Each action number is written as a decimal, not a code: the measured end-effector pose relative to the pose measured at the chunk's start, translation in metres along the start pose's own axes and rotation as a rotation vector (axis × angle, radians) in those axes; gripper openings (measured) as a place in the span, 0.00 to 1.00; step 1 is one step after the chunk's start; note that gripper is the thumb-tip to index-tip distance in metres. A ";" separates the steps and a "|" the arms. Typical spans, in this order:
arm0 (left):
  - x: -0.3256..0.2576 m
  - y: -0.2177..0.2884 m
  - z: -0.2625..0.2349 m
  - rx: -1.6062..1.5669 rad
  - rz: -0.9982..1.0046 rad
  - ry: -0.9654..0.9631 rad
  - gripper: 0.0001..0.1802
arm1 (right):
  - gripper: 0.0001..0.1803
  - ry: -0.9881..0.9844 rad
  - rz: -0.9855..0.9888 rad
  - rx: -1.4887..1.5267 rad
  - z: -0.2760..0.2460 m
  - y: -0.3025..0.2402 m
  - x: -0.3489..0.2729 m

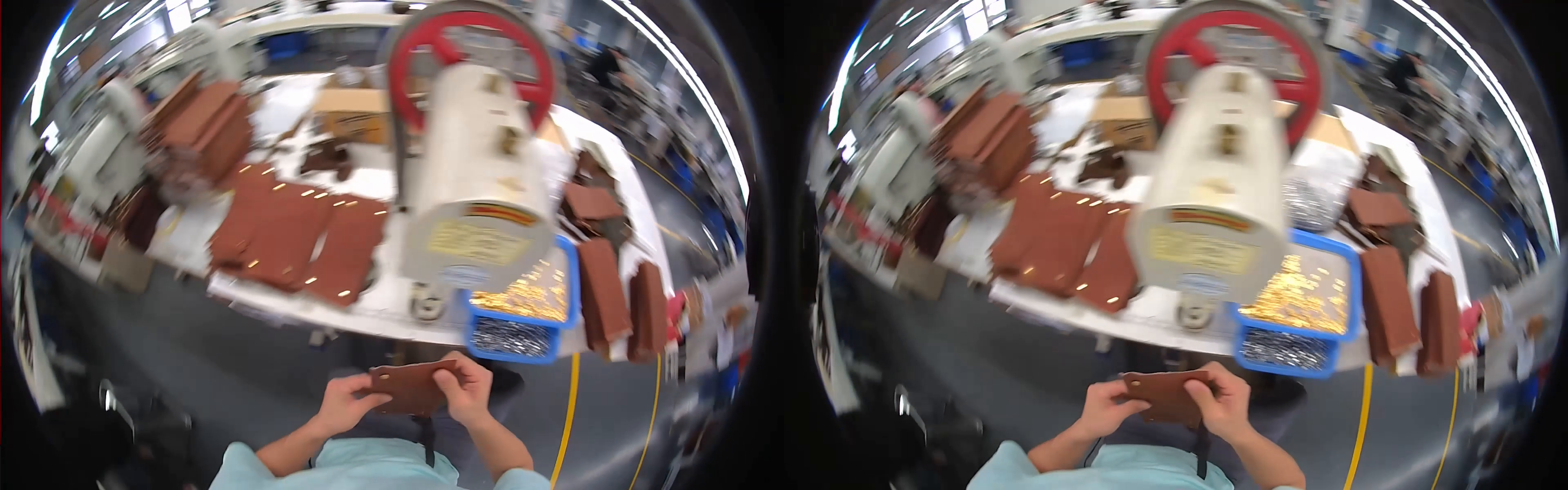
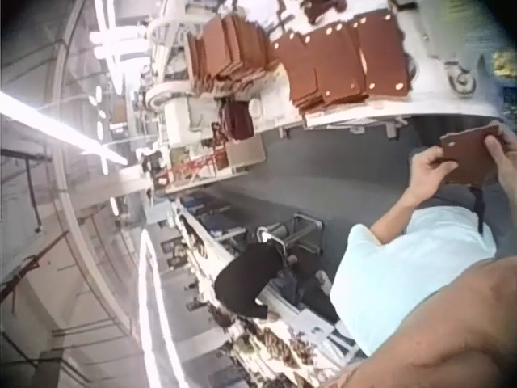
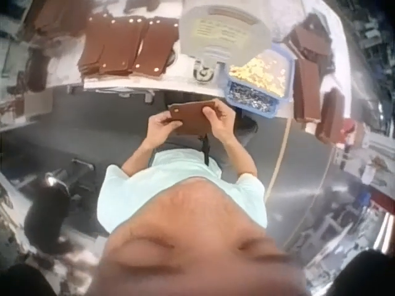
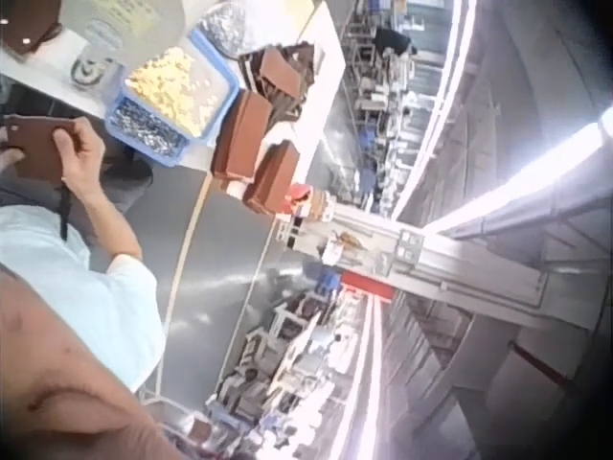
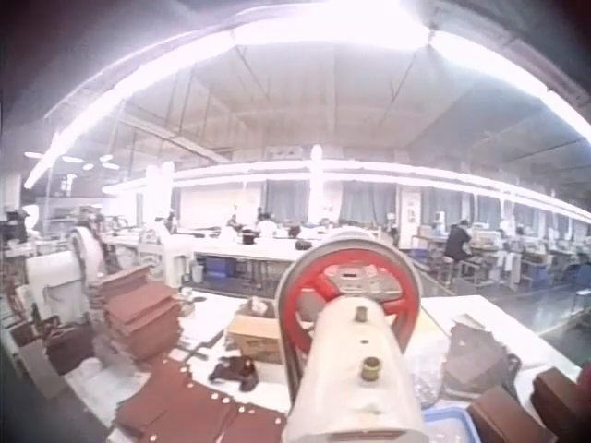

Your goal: Attaching metal rivets or studs to leather pieces using a manual press machine.

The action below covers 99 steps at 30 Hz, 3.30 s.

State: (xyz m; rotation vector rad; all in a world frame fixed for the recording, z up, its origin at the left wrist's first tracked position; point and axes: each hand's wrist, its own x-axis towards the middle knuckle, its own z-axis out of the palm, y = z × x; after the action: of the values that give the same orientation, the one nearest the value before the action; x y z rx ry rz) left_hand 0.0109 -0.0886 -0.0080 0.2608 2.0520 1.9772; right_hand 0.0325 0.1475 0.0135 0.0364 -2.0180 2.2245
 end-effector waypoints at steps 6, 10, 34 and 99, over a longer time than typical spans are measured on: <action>0.005 0.018 -0.067 -0.041 0.077 0.447 0.08 | 0.41 -0.304 -0.086 -0.172 0.015 -0.013 0.018; 0.062 0.052 -0.117 -0.190 0.083 0.487 0.14 | 0.26 -0.320 0.162 -0.189 -0.002 0.001 -0.001; 0.221 0.012 -0.081 1.299 0.319 0.004 0.47 | 0.18 -0.054 0.100 -0.764 -0.074 0.007 -0.058; 0.030 -0.014 0.066 -0.346 -0.201 -0.164 0.15 | 0.07 -0.163 0.100 -1.440 -0.239 -0.025 0.156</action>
State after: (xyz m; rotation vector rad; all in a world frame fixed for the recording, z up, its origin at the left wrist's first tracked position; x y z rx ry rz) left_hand 0.0048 -0.0177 -0.0260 0.1318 1.5403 2.0636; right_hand -0.1008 0.4005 0.0314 -0.0380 -3.1691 0.3613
